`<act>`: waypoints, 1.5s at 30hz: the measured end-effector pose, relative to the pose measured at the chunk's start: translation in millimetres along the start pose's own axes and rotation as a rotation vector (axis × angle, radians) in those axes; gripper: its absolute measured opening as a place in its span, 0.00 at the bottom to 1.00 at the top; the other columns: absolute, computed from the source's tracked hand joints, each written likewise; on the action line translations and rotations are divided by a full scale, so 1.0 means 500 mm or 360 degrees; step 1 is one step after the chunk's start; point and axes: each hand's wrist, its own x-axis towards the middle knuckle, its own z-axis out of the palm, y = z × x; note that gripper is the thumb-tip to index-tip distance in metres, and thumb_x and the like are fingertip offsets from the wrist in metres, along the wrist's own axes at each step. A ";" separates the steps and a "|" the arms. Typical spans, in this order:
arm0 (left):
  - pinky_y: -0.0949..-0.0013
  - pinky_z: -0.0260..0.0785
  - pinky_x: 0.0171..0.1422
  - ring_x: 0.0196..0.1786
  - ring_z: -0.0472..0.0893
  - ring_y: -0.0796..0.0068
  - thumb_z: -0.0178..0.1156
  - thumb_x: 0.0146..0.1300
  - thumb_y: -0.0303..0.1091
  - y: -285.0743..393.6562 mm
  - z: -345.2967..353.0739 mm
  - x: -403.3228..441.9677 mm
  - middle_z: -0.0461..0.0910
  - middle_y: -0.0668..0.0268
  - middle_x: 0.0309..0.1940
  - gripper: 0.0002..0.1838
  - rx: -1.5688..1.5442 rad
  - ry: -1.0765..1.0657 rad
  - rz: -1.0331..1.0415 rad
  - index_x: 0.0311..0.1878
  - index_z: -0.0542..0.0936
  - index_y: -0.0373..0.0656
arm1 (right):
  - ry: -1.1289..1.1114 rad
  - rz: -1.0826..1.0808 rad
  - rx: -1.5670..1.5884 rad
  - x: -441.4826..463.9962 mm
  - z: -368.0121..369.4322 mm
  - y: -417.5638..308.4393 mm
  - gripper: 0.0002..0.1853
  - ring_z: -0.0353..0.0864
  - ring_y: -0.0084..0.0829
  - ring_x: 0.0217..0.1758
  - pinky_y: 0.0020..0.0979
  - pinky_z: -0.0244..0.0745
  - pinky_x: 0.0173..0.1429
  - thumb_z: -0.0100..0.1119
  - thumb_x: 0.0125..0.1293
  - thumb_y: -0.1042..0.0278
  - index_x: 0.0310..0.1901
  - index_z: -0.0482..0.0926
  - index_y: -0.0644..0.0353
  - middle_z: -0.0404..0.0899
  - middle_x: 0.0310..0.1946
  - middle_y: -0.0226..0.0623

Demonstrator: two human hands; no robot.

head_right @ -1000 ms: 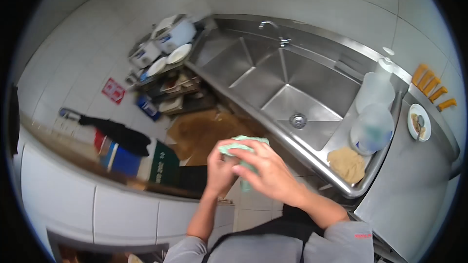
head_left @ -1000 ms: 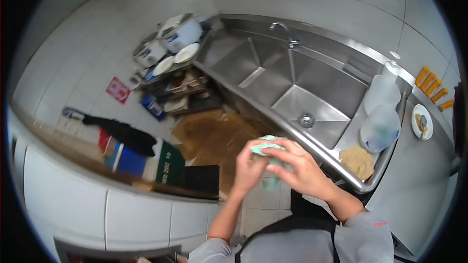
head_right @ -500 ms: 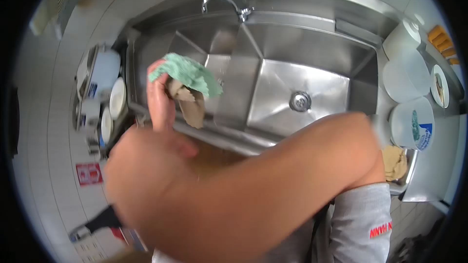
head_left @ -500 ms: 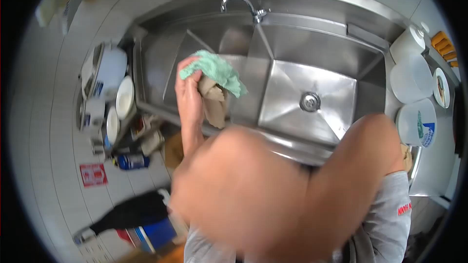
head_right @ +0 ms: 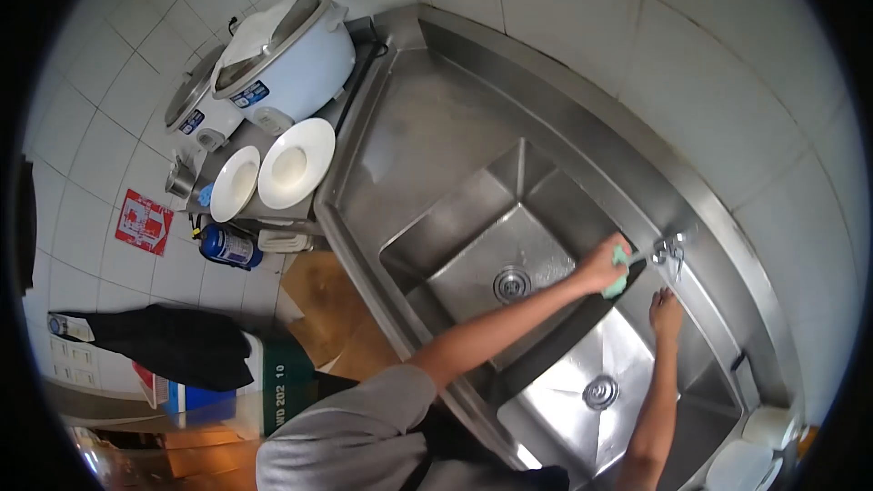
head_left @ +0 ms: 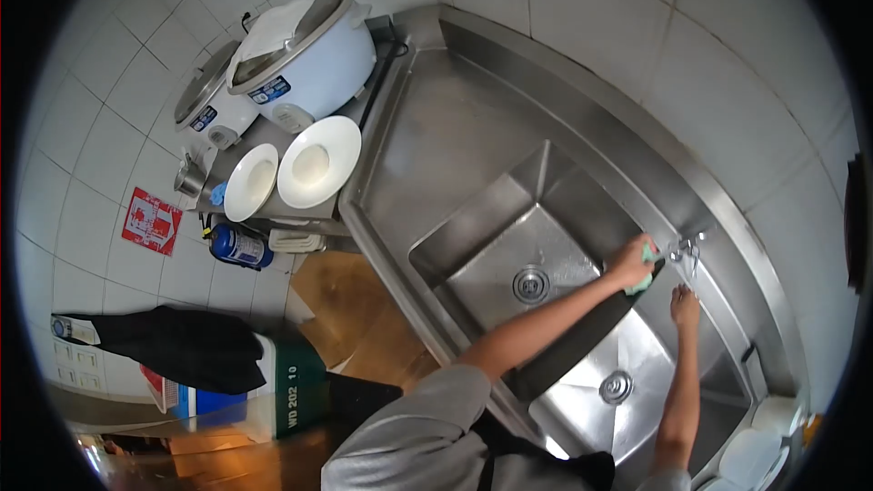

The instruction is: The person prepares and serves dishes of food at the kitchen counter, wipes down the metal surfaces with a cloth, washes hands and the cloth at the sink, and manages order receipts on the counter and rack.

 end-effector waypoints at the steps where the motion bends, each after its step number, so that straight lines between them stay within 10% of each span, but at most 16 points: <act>1: 0.64 0.64 0.49 0.46 0.74 0.58 0.55 0.47 0.26 0.002 0.012 0.016 0.74 0.52 0.38 0.18 -0.0086 0.0018 0.0101 0.44 0.68 0.41 | 0.0161 0.0061 0.0698 0.010 -0.002 -0.033 0.21 0.72 0.45 0.50 0.39 0.68 0.50 0.44 0.63 0.57 0.51 0.68 0.65 0.65 0.55 0.47; 6: 0.63 0.42 0.68 0.67 0.51 0.56 0.42 0.62 0.50 -0.050 0.120 0.013 0.58 0.52 0.62 0.29 -0.0471 -0.0260 -0.0331 0.61 0.60 0.42 | 0.0197 0.0306 0.3447 -0.046 -0.025 -0.273 0.25 0.66 0.31 0.53 0.32 0.64 0.54 0.35 0.68 0.50 0.61 0.58 0.56 0.66 0.53 0.38; 8: 0.64 0.47 0.65 0.65 0.55 0.62 0.40 0.64 0.48 -0.147 0.096 0.049 0.61 0.51 0.59 0.26 -0.0969 -0.0595 -0.0462 0.59 0.63 0.41 | 0.0233 -0.0540 0.3253 -0.029 0.052 -0.262 0.26 0.63 0.31 0.58 0.31 0.59 0.60 0.36 0.67 0.51 0.62 0.56 0.57 0.64 0.56 0.34; 13: 0.68 0.64 0.52 0.49 0.73 0.70 0.42 0.62 0.31 -0.091 0.093 -0.003 0.74 0.57 0.46 0.15 -0.0614 0.0151 -0.0462 0.48 0.74 0.39 | 0.0268 0.0390 0.3305 -0.039 0.071 -0.294 0.23 0.71 0.33 0.50 0.33 0.68 0.52 0.34 0.68 0.51 0.55 0.66 0.57 0.71 0.46 0.39; 16: 0.71 0.65 0.47 0.43 0.74 0.72 0.48 0.61 0.34 -0.034 0.061 -0.035 0.76 0.59 0.41 0.13 -0.0942 0.0138 -0.0636 0.45 0.76 0.40 | -0.0817 -0.0430 0.3563 0.016 0.081 -0.187 0.25 0.75 0.35 0.42 0.36 0.70 0.50 0.30 0.67 0.47 0.45 0.71 0.60 0.75 0.38 0.38; 17: 0.70 0.65 0.47 0.43 0.74 0.71 0.50 0.60 0.39 -0.048 0.061 -0.018 0.76 0.58 0.40 0.15 -0.0802 0.0241 -0.0683 0.45 0.75 0.39 | -0.0434 0.0360 0.3572 -0.008 0.037 -0.231 0.22 0.76 0.34 0.38 0.36 0.72 0.48 0.34 0.67 0.50 0.42 0.72 0.61 0.76 0.34 0.38; 21: 0.68 0.65 0.49 0.44 0.74 0.68 0.53 0.57 0.48 -0.091 0.032 0.025 0.75 0.55 0.39 0.21 -0.0534 0.0305 -0.0954 0.42 0.74 0.38 | 0.0589 0.0301 0.3105 -0.029 0.082 -0.342 0.17 0.76 0.35 0.39 0.39 0.73 0.45 0.44 0.65 0.57 0.40 0.70 0.65 0.75 0.36 0.42; 24: 0.68 0.65 0.49 0.44 0.74 0.68 0.50 0.60 0.45 -0.105 0.043 0.015 0.74 0.57 0.41 0.17 -0.0508 0.0286 -0.0730 0.41 0.75 0.40 | 0.0453 0.0126 0.3270 0.012 0.131 -0.274 0.16 0.76 0.37 0.38 0.38 0.74 0.44 0.42 0.65 0.61 0.44 0.67 0.67 0.75 0.35 0.44; 25: 0.68 0.66 0.49 0.43 0.74 0.68 0.48 0.61 0.45 -0.105 0.046 -0.006 0.74 0.58 0.42 0.16 -0.0500 0.0255 -0.0545 0.41 0.75 0.41 | -0.0331 -0.0466 0.3556 0.060 0.186 -0.196 0.14 0.77 0.39 0.37 0.38 0.75 0.43 0.41 0.64 0.64 0.45 0.66 0.67 0.75 0.35 0.46; 27: 0.68 0.66 0.50 0.43 0.74 0.68 0.46 0.63 0.43 -0.130 0.054 -0.019 0.74 0.59 0.43 0.15 -0.0502 0.0104 -0.0233 0.41 0.75 0.43 | -0.0156 -0.0057 0.3725 0.054 0.179 -0.193 0.15 0.77 0.39 0.38 0.41 0.75 0.42 0.42 0.64 0.63 0.45 0.66 0.67 0.75 0.37 0.48; 30: 0.67 0.72 0.39 0.39 0.77 0.71 0.43 0.64 0.44 -0.245 0.073 0.014 0.74 0.61 0.38 0.17 -0.1556 -0.0315 -0.1165 0.47 0.70 0.42 | 0.0653 0.0371 0.2763 0.003 0.122 -0.284 0.18 0.78 0.35 0.31 0.35 0.72 0.38 0.53 0.59 0.55 0.37 0.77 0.65 0.79 0.29 0.46; 34: 0.63 0.75 0.35 0.34 0.79 0.67 0.47 0.63 0.38 -0.163 -0.009 0.008 0.76 0.61 0.35 0.13 -0.0788 -0.0927 -0.1209 0.43 0.72 0.38 | 0.0641 0.0461 0.0873 -0.012 0.039 -0.238 0.13 0.73 0.41 0.43 0.40 0.67 0.46 0.52 0.57 0.57 0.32 0.81 0.56 0.78 0.34 0.40; 38: 0.59 0.75 0.31 0.37 0.77 0.66 0.49 0.61 0.37 -0.057 -0.029 0.024 0.74 0.57 0.41 0.19 -0.0143 -0.0888 -0.0762 0.52 0.65 0.35 | 0.1846 0.0826 0.1283 -0.004 -0.033 -0.088 0.15 0.65 0.47 0.49 0.42 0.60 0.55 0.49 0.59 0.56 0.37 0.77 0.59 0.70 0.45 0.47; 40: 0.67 0.62 0.54 0.48 0.71 0.67 0.50 0.59 0.33 -0.142 -0.024 0.096 0.71 0.55 0.46 0.23 0.0218 -0.1105 -0.0455 0.56 0.63 0.32 | 0.0739 0.0772 0.0788 0.086 0.040 -0.008 0.12 0.67 0.44 0.50 0.43 0.62 0.54 0.47 0.57 0.66 0.38 0.77 0.60 0.72 0.43 0.48; 43: 0.65 0.59 0.57 0.50 0.70 0.62 0.49 0.54 0.28 -0.056 -0.015 0.094 0.71 0.52 0.46 0.20 0.0493 -0.0940 0.0039 0.51 0.68 0.30 | 0.0715 0.0345 0.0740 0.197 0.079 0.058 0.09 0.75 0.46 0.42 0.44 0.69 0.47 0.50 0.46 0.72 0.27 0.79 0.63 0.77 0.32 0.48; 45: 0.63 0.58 0.57 0.50 0.70 0.55 0.50 0.50 0.28 -0.050 -0.014 0.105 0.70 0.47 0.44 0.21 0.0526 -0.0987 0.0239 0.49 0.68 0.28 | 0.1047 0.0871 0.1463 0.161 -0.007 0.023 0.07 0.77 0.53 0.37 0.45 0.73 0.38 0.55 0.40 0.76 0.24 0.76 0.67 0.77 0.31 0.53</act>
